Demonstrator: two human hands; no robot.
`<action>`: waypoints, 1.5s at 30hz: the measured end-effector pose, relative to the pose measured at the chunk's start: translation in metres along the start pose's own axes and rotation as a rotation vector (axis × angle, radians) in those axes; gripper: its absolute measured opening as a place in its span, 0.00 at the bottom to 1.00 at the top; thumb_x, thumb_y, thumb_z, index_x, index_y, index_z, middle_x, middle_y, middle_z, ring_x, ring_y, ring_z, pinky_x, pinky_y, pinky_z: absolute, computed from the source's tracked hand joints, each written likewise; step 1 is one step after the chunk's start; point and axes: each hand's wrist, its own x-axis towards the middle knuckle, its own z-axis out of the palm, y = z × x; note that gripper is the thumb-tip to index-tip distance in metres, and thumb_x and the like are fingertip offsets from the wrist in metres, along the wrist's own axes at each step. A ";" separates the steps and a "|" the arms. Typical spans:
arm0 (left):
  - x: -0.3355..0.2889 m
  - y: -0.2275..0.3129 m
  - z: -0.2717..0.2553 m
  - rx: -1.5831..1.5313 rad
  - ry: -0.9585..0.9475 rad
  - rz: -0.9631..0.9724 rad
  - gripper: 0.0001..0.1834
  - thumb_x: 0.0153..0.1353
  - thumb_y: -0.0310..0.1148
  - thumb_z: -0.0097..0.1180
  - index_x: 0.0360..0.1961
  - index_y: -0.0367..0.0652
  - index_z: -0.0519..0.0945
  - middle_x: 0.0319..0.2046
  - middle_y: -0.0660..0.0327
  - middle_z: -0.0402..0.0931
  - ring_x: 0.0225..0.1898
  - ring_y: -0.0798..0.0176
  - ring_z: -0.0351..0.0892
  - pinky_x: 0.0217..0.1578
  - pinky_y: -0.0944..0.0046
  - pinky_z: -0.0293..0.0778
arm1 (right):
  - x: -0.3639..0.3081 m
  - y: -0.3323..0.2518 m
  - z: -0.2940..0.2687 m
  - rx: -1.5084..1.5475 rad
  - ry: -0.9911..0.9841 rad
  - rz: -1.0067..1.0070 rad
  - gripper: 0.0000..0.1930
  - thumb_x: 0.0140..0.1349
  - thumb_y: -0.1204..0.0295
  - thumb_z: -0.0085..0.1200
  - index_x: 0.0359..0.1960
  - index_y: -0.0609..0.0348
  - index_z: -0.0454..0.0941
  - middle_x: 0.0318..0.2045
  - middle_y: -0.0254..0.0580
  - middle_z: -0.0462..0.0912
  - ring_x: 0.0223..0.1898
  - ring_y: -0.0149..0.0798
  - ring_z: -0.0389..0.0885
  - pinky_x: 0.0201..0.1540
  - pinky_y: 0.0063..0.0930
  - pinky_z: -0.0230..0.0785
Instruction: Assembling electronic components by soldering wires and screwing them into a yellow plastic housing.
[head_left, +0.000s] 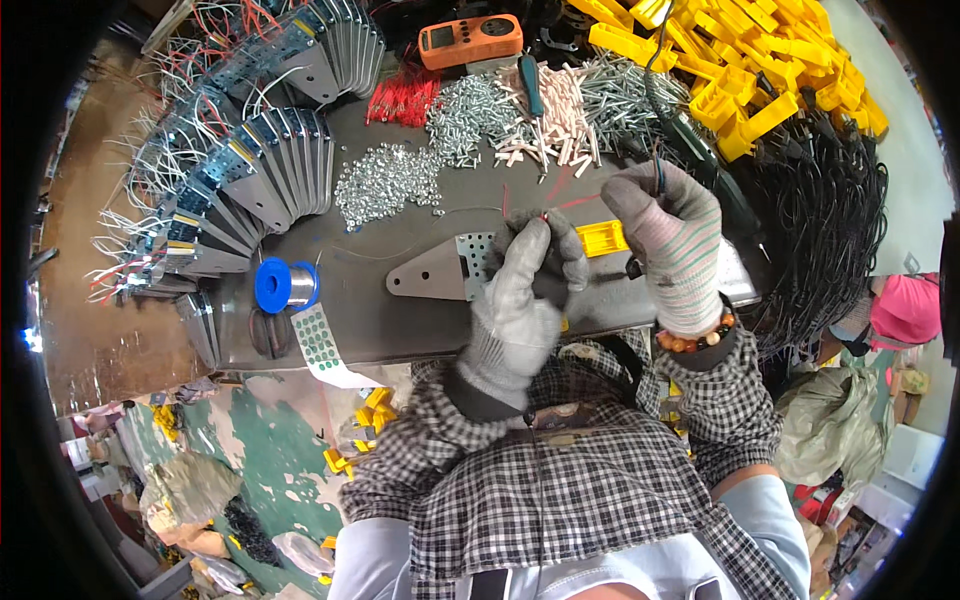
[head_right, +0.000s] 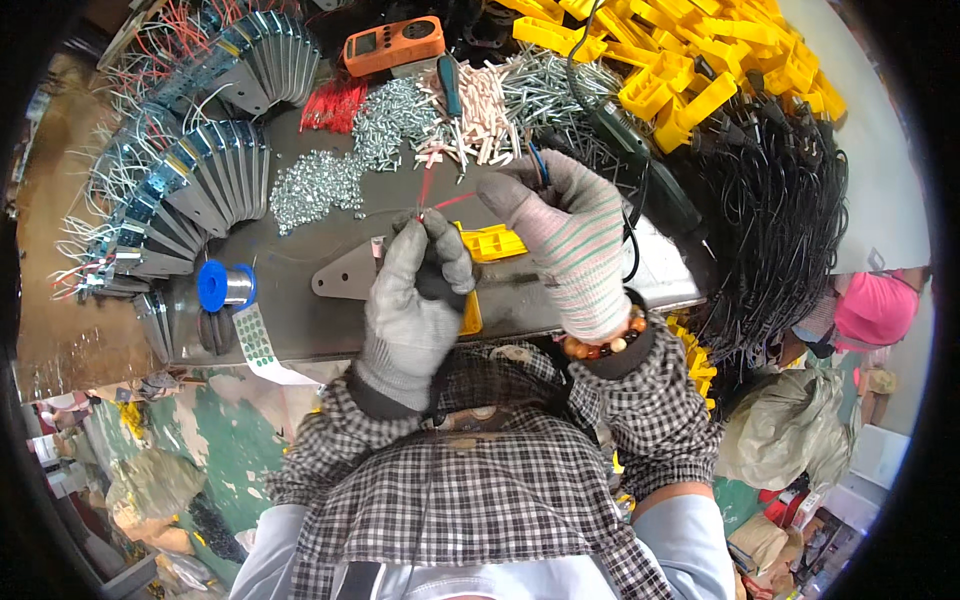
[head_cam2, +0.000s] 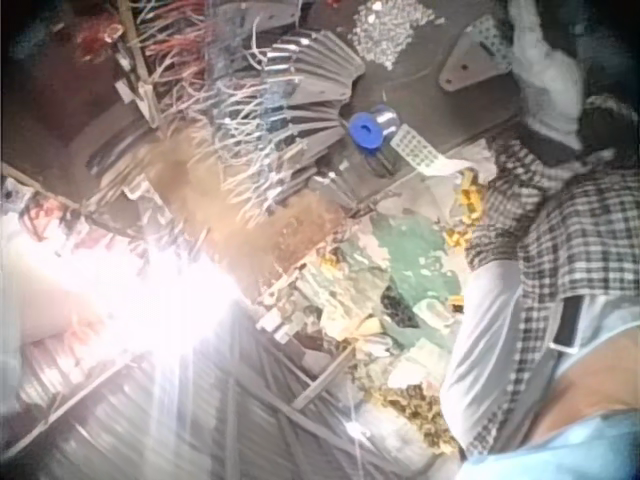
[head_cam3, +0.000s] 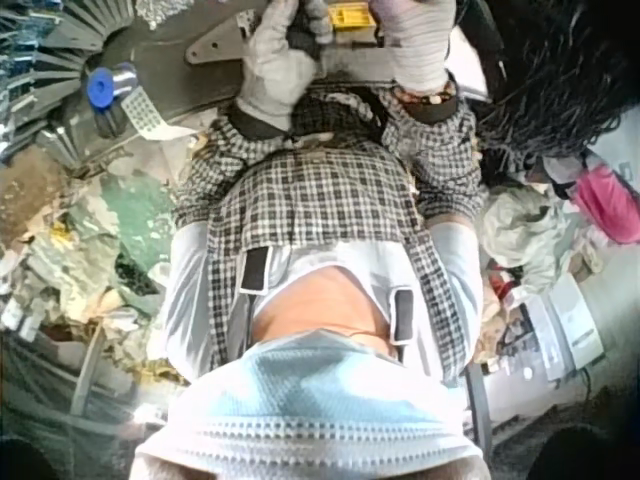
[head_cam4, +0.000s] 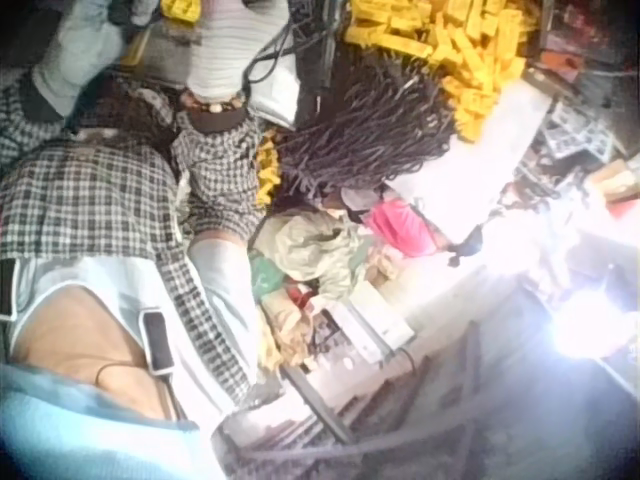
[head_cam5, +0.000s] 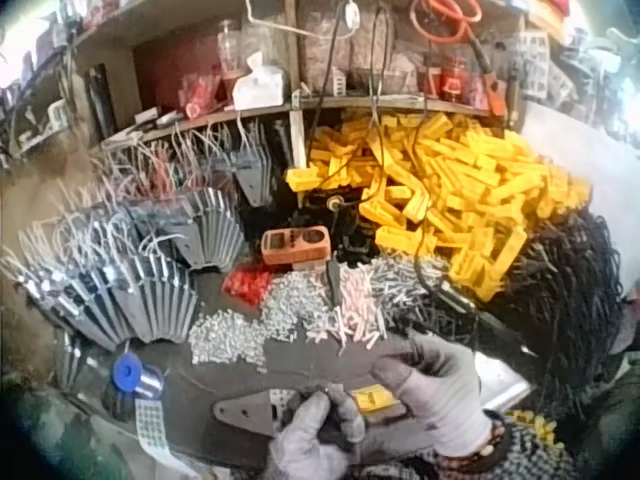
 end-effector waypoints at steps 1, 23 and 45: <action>0.000 0.011 0.000 0.263 -0.055 -0.015 0.15 0.71 0.39 0.49 0.48 0.39 0.76 0.37 0.61 0.79 0.37 0.65 0.77 0.40 0.65 0.73 | 0.001 -0.001 -0.006 -0.010 0.007 0.001 0.07 0.60 0.72 0.63 0.35 0.63 0.82 0.27 0.30 0.82 0.27 0.19 0.75 0.27 0.14 0.68; 0.053 0.041 -0.043 1.408 -0.143 0.129 0.07 0.67 0.26 0.55 0.44 0.36 0.78 0.36 0.66 0.79 0.39 0.77 0.76 0.44 0.74 0.72 | 0.020 0.023 -0.017 -0.905 -0.507 -0.236 0.10 0.56 0.75 0.61 0.40 0.64 0.80 0.33 0.49 0.81 0.31 0.42 0.81 0.36 0.31 0.72; 0.025 0.067 -0.074 0.877 0.011 -0.053 0.08 0.62 0.24 0.61 0.42 0.36 0.81 0.35 0.64 0.81 0.36 0.74 0.79 0.40 0.74 0.76 | 0.004 0.020 0.007 -1.044 -0.452 -0.584 0.09 0.53 0.77 0.61 0.37 0.60 0.83 0.37 0.45 0.81 0.33 0.41 0.81 0.35 0.32 0.73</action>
